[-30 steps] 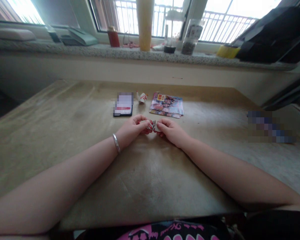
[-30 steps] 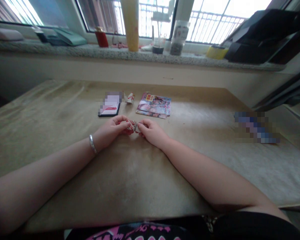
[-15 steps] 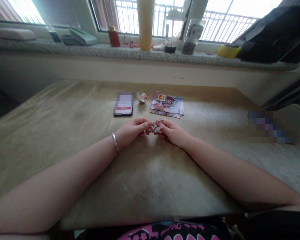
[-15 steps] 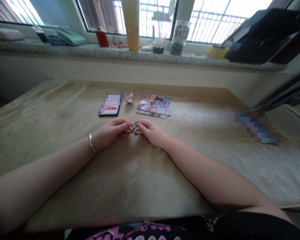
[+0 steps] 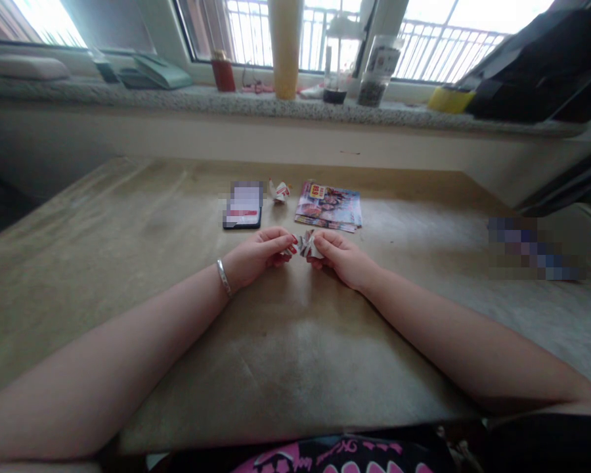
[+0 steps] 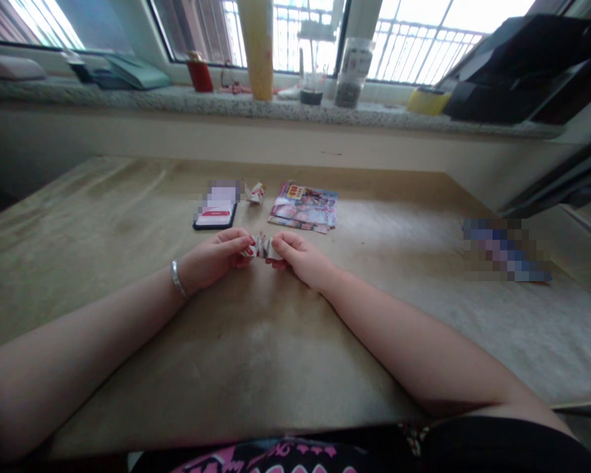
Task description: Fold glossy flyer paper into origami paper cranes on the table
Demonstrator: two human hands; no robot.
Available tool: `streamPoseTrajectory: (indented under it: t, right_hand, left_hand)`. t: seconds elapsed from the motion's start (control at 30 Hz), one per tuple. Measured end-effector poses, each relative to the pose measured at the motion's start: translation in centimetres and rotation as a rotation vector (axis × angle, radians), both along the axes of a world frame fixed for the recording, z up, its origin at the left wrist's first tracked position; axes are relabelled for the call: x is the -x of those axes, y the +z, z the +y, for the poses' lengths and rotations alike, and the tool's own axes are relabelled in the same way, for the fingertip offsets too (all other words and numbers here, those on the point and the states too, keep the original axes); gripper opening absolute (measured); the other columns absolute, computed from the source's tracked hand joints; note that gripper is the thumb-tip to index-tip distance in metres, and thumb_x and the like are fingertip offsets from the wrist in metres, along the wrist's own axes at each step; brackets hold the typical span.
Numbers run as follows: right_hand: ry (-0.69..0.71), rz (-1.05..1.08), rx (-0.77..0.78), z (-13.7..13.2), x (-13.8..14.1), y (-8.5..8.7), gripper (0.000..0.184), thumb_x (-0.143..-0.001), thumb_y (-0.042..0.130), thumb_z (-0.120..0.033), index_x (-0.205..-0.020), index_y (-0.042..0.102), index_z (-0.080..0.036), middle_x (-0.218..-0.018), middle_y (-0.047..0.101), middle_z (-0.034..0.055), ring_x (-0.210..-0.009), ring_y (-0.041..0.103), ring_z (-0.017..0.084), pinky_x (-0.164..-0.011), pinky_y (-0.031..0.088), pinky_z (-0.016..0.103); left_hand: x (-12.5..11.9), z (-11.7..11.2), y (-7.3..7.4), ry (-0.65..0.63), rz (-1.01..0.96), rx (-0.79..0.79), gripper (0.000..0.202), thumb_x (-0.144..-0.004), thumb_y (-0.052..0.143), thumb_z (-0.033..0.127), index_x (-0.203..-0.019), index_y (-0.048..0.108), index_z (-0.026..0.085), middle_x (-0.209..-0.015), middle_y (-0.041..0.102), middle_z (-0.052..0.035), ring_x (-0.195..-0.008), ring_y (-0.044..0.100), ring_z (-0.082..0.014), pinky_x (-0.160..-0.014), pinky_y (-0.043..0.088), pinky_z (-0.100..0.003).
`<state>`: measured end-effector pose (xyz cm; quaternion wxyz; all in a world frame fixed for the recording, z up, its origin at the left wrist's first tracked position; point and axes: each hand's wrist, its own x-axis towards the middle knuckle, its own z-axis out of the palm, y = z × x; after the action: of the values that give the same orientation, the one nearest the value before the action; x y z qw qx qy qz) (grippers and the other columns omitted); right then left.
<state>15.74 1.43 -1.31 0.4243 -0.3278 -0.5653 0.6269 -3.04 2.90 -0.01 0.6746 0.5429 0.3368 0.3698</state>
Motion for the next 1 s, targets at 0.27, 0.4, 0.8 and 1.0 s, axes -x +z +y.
streamPoseTrajectory:
  t: [0.27, 0.4, 0.8, 1.0]
  right_hand:
    - [-0.060, -0.121, 0.038, 0.2, 0.1, 0.2, 0.047, -0.065, 0.068, -0.063, -0.070, 0.053, -0.018, -0.057, 0.056, -0.0049, -0.047, 0.047, 0.006, -0.045, 0.037, 0.020]
    - [-0.115, -0.115, 0.150, 0.1, 0.1, 0.8, 0.041, -0.058, 0.078, -0.050, -0.074, 0.061, -0.017, -0.068, 0.063, -0.0018, -0.058, 0.056, 0.008, -0.048, 0.040, 0.019]
    - [-0.239, 0.000, 0.168, 0.0, 0.2, 0.5, 0.030, -0.057, 0.079, -0.043, -0.072, 0.068, -0.020, -0.058, 0.055, -0.0049, -0.053, 0.043, 0.006, -0.047, 0.030, 0.020]
    - [-0.172, -0.076, 0.194, 0.0, 0.1, 0.9, 0.031, -0.055, 0.080, -0.044, -0.070, 0.069, -0.020, -0.067, 0.062, -0.0020, -0.062, 0.050, 0.009, -0.053, 0.039, 0.020]
  left_hand:
    - [-0.2, -0.2, -0.1, 0.027, 0.240, -0.160, 0.038, -0.073, 0.067, 0.052, -0.075, 0.056, 0.015, -0.062, 0.055, 0.0026, -0.050, 0.047, -0.0065, -0.048, 0.037, -0.018]
    - [-0.4, -0.1, -0.2, 0.117, 0.209, -0.117, 0.036, -0.066, 0.074, 0.046, -0.074, 0.060, 0.014, -0.069, 0.060, 0.0002, -0.057, 0.051, -0.0076, -0.053, 0.042, -0.019]
    - [-0.3, 0.2, -0.1, 0.109, -0.019, 0.095, 0.039, -0.056, 0.084, 0.042, -0.069, 0.061, 0.012, -0.068, 0.061, 0.0003, -0.064, 0.056, -0.0088, -0.065, 0.047, -0.022]
    - [-0.2, 0.3, -0.1, 0.075, -0.052, 0.130, 0.039, -0.054, 0.085, 0.040, -0.071, 0.066, 0.011, -0.070, 0.063, -0.0010, -0.063, 0.056, -0.0088, -0.062, 0.046, -0.022]
